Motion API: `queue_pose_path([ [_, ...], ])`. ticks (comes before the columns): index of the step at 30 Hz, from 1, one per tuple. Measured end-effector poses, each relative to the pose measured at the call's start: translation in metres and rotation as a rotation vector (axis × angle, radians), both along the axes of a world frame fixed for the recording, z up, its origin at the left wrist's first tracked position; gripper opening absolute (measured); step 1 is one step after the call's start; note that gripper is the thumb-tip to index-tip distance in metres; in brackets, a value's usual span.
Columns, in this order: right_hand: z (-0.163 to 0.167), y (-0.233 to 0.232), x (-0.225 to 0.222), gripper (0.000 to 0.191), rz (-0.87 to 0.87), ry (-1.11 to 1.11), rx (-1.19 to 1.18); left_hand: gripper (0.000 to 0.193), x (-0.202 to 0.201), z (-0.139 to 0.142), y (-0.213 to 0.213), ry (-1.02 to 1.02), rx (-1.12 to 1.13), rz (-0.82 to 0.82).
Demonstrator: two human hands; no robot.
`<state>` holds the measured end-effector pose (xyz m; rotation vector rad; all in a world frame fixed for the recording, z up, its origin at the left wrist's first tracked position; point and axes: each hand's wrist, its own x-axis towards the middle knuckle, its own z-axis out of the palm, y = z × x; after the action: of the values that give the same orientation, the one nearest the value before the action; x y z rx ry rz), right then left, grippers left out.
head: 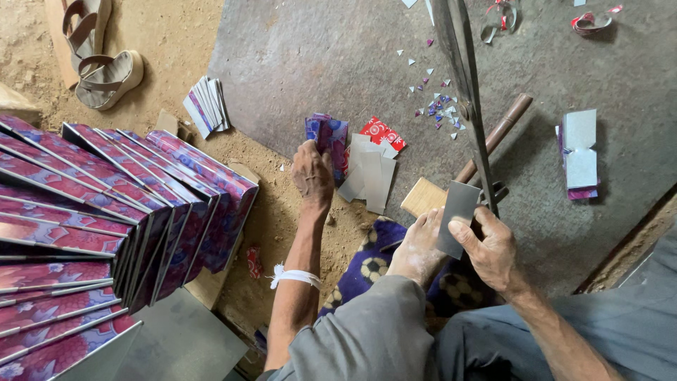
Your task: The person sits on the floor and uses a manual lever-operated cutting tool to trim small rectangular pieces of patterned cardboard. They repeatedly pick up pieces, position them against the blade, and press the lever to cut, then place the trimmed pieces into a stack.
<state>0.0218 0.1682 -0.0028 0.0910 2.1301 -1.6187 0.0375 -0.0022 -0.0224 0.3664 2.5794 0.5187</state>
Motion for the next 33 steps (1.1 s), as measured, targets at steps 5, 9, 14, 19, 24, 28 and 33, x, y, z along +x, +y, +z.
queue_pose_path([
  [5, -0.003, 0.001, -0.002, 0.030, 0.037, 0.061, 0.001, 0.052, 0.042, -0.061, 0.027, 0.075, 0.026, -0.009],
  [9, -0.003, 0.001, -0.003, 0.030, 0.007, 0.071, 0.022, 0.054, 0.001, -0.013, -0.005, 0.148, 0.002, -0.009],
  [14, 0.000, -0.002, -0.002, 0.029, 0.008, 0.026, 0.003, 0.040, -0.081, -0.021, -0.156, 0.198, 0.083, 0.781],
  [19, -0.001, 0.000, -0.002, 0.029, -0.008, 0.005, -0.028, 0.049, -0.070, -0.072, -0.163, 0.376, -0.185, 0.643],
  [24, -0.001, -0.001, 0.000, 0.028, -0.024, -0.002, -0.039, 0.037, -0.077, -0.053, -0.151, 0.316, -0.194, 0.677],
  [28, -0.001, -0.005, 0.002, 0.028, 0.009, 0.051, -0.024, 0.038, -0.083, -0.055, -0.162, 0.288, -0.128, 0.697],
  [33, 0.004, -0.002, 0.000, 0.029, 0.014, 0.024, -0.020, 0.030, -0.077, -0.071, -0.159, 0.419, -0.048, 0.651],
])
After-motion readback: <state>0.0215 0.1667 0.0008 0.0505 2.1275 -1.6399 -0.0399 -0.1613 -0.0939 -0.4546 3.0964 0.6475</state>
